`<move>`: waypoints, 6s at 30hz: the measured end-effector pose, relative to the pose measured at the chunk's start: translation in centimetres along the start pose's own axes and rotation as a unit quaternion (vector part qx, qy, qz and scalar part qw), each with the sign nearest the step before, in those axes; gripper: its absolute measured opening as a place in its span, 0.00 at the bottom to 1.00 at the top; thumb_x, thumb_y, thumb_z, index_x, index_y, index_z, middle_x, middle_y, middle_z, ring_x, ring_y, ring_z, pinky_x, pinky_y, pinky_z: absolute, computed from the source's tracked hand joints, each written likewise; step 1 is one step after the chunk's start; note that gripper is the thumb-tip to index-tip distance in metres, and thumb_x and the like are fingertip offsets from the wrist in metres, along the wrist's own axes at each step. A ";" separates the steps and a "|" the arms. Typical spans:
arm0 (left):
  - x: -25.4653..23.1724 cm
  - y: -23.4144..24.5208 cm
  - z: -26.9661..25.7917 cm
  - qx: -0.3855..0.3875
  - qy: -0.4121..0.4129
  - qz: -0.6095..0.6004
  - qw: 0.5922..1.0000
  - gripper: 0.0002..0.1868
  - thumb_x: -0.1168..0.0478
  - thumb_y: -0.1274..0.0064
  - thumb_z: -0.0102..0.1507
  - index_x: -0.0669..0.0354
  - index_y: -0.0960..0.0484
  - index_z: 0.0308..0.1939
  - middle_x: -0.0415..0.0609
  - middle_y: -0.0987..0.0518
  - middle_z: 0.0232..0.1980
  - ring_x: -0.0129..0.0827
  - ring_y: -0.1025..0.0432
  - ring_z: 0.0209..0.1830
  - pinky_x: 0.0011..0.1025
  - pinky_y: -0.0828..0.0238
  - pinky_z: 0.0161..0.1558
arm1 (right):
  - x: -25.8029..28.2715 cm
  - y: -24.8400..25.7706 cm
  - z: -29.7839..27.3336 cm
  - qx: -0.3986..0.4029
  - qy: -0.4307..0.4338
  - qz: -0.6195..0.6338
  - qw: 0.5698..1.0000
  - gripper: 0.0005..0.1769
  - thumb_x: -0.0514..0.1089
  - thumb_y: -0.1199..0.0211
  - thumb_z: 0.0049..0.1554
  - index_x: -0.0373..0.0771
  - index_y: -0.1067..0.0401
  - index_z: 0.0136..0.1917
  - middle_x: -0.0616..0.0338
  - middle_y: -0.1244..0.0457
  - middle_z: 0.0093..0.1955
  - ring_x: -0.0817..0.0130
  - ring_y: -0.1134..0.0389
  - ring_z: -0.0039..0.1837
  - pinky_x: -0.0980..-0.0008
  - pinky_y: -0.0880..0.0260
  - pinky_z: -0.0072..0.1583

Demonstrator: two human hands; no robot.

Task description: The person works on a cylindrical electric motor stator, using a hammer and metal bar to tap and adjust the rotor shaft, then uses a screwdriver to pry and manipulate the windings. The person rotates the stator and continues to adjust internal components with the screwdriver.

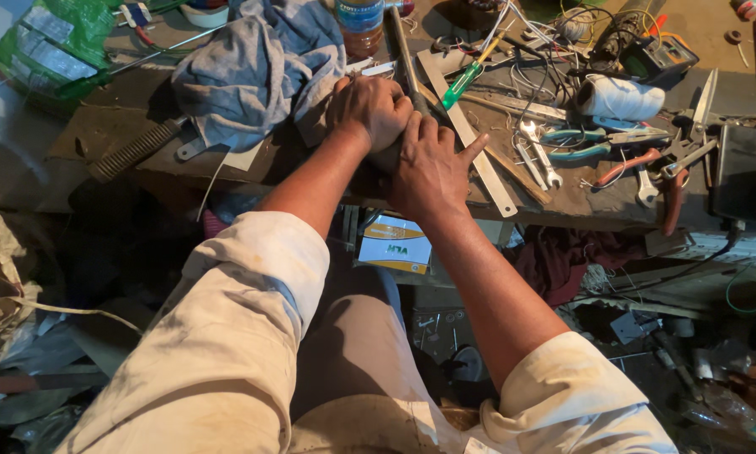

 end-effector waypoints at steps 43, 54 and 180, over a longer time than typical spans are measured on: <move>0.6 -0.3 -0.6 -0.043 -0.030 0.003 0.999 0.15 0.50 0.50 0.55 0.52 0.11 0.30 0.54 0.15 0.36 0.49 0.23 0.44 0.47 0.36 0.53 | 0.6 0.3 -0.6 0.002 -0.004 -0.017 1.000 0.52 0.48 0.34 0.47 0.29 0.52 0.78 0.49 0.46 0.71 0.50 0.43 0.71 0.13 0.67 0.67; 0.8 -0.1 -1.0 -0.064 -0.036 -0.006 0.997 0.13 0.52 0.50 0.56 0.50 0.11 0.29 0.51 0.15 0.38 0.46 0.23 0.46 0.46 0.37 0.55 | 0.9 0.3 -0.8 0.008 -0.002 -0.018 1.000 0.49 0.47 0.36 0.49 0.30 0.52 0.77 0.50 0.47 0.71 0.49 0.44 0.71 0.13 0.65 0.67; 2.5 -2.9 -2.7 0.084 0.228 -0.029 0.970 0.56 0.34 0.25 0.40 0.77 0.25 0.56 0.70 0.21 0.56 0.53 0.23 0.56 0.41 0.27 0.57 | -15.8 -23.2 -30.4 0.193 -0.285 0.440 0.830 0.18 0.50 0.28 0.53 0.35 0.24 0.50 0.52 0.28 0.40 0.64 0.27 0.40 0.64 0.27 0.46</move>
Point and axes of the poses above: each hand's wrist, its own z-axis towards the middle knuckle, its own y-axis out of the back of the hand, x = y × z, the point moved 7 cm from there along z, towards the middle knuckle
